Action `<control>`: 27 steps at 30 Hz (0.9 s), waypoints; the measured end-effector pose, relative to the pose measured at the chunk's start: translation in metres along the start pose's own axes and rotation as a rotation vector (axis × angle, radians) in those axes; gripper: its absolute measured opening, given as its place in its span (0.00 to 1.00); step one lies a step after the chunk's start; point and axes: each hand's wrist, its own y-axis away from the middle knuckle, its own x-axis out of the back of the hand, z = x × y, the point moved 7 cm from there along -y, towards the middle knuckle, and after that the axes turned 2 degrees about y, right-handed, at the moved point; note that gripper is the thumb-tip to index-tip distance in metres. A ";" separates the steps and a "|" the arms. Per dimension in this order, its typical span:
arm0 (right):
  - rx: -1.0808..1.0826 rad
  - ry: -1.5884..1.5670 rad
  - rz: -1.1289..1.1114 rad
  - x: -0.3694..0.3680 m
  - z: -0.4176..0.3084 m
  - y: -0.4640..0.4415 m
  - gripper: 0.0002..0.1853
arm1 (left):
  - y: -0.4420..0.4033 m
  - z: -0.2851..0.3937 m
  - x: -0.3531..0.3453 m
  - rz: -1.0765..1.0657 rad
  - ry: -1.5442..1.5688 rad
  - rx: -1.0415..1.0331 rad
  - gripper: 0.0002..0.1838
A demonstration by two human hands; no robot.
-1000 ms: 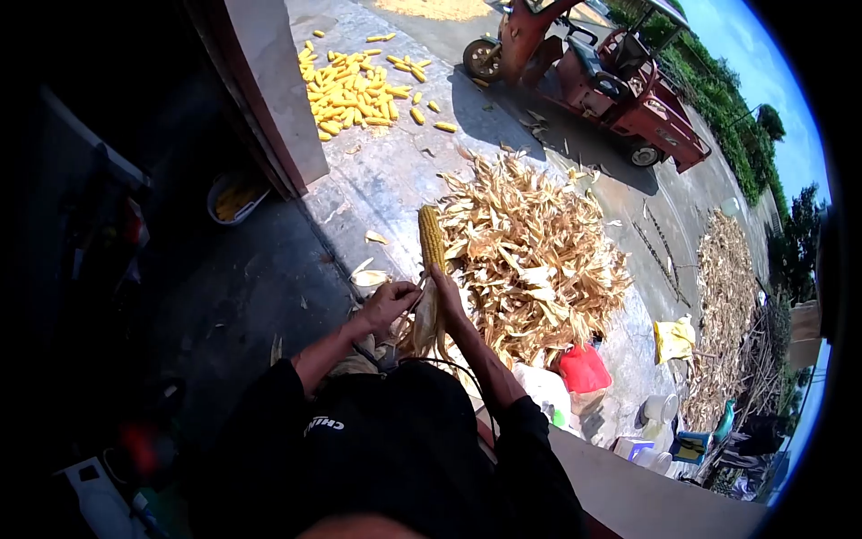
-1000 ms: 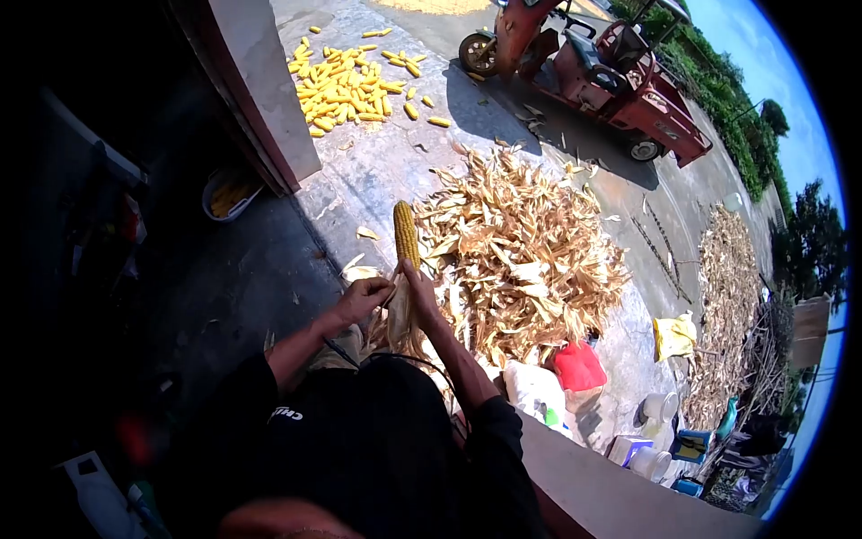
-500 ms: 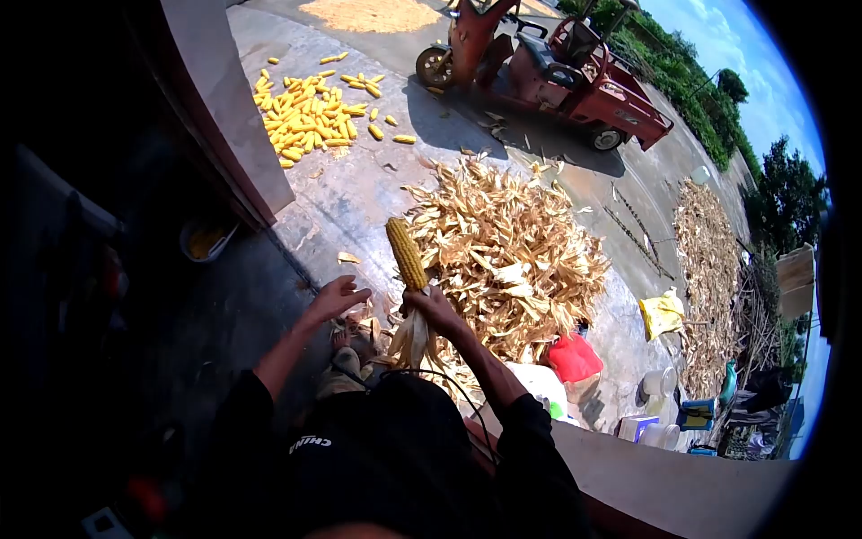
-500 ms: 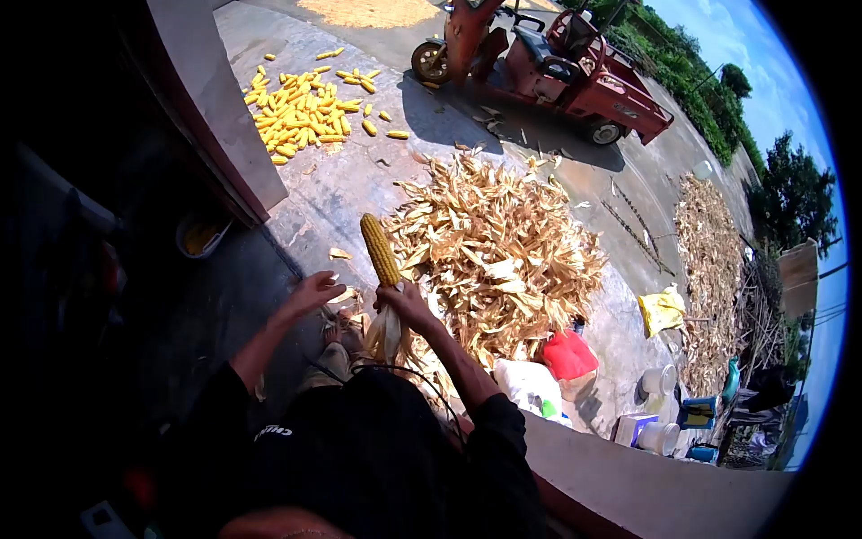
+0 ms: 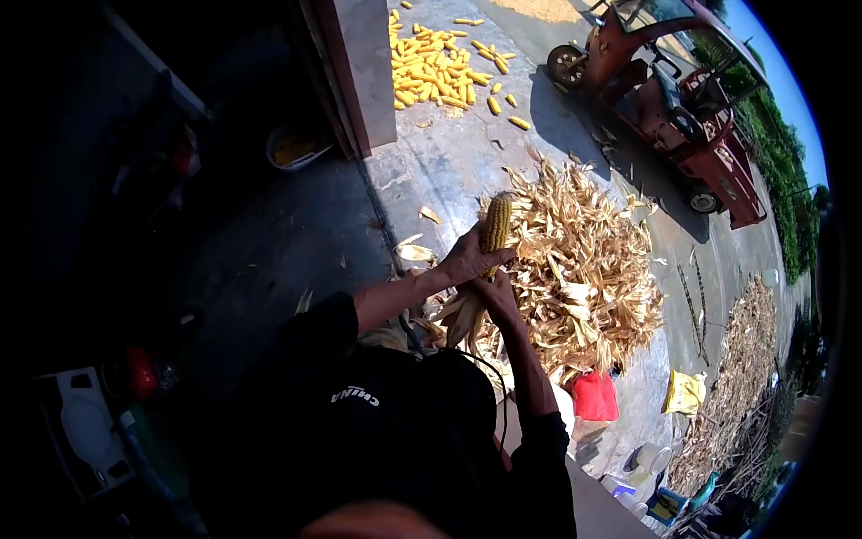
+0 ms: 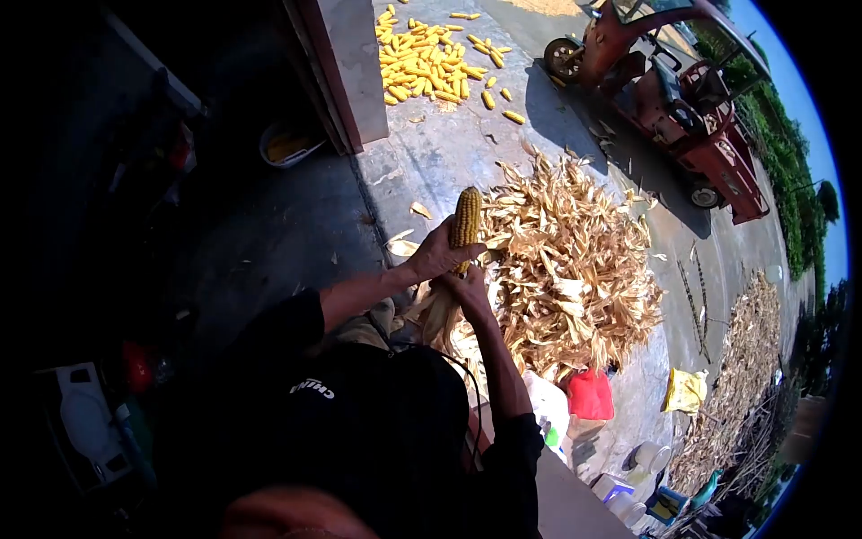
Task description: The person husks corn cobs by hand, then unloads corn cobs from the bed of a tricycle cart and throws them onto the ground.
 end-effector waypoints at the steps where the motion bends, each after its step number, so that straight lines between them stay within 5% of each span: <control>1: -0.005 0.046 0.001 0.000 0.003 0.001 0.16 | 0.000 -0.003 0.000 0.003 -0.070 -0.024 0.45; 4: 0.044 0.113 0.069 -0.001 0.011 0.005 0.18 | 0.004 -0.012 0.001 0.024 -0.222 0.005 0.55; 7: 0.060 0.034 0.008 -0.007 0.020 0.006 0.17 | 0.007 -0.009 0.008 0.056 -0.193 -0.049 0.53; 9: -0.050 0.282 -0.050 -0.009 0.034 0.004 0.16 | 0.009 -0.015 0.001 -0.116 -0.119 0.073 0.49; 10: 0.229 0.433 -0.072 -0.023 0.028 0.009 0.14 | 0.009 -0.037 0.006 -0.111 -0.117 0.069 0.49; 11: 0.513 0.584 -0.046 -0.037 0.022 0.019 0.12 | 0.016 -0.059 -0.005 -0.321 -0.410 -0.285 0.48; 12: 0.411 0.763 -0.256 -0.044 0.033 0.026 0.10 | 0.033 -0.072 -0.020 -0.519 -0.697 -0.641 0.46; 13: 0.564 0.808 -0.202 -0.046 0.020 0.035 0.07 | 0.032 -0.067 -0.013 -0.536 -0.646 -0.303 0.47; 14: 0.440 0.795 -0.200 -0.038 0.018 0.030 0.09 | 0.027 -0.049 0.000 -0.406 -0.754 -0.142 0.45; 18: 0.291 0.805 -0.027 -0.002 -0.031 0.038 0.11 | 0.015 -0.061 0.075 0.012 -0.501 0.159 0.45; 20: 0.434 0.782 0.169 0.036 -0.023 0.045 0.10 | 0.025 -0.108 0.117 0.217 -0.305 0.405 0.45; 22: 0.587 0.817 0.273 0.074 0.006 0.059 0.12 | 0.040 -0.134 0.148 0.341 -0.091 0.421 0.42; 23: 0.155 0.939 0.253 0.105 0.045 0.066 0.16 | 0.055 -0.144 0.156 0.331 0.089 0.468 0.41; 24: 0.136 1.099 0.186 0.129 0.084 0.079 0.29 | 0.072 -0.152 0.159 0.322 0.273 0.515 0.39; 26: -0.389 1.515 0.004 0.181 0.166 0.111 0.49 | 0.095 -0.144 0.159 0.294 0.273 0.467 0.38; 27: -0.361 1.349 0.000 0.184 0.173 0.108 0.49 | 0.099 -0.139 0.156 0.271 0.268 0.424 0.37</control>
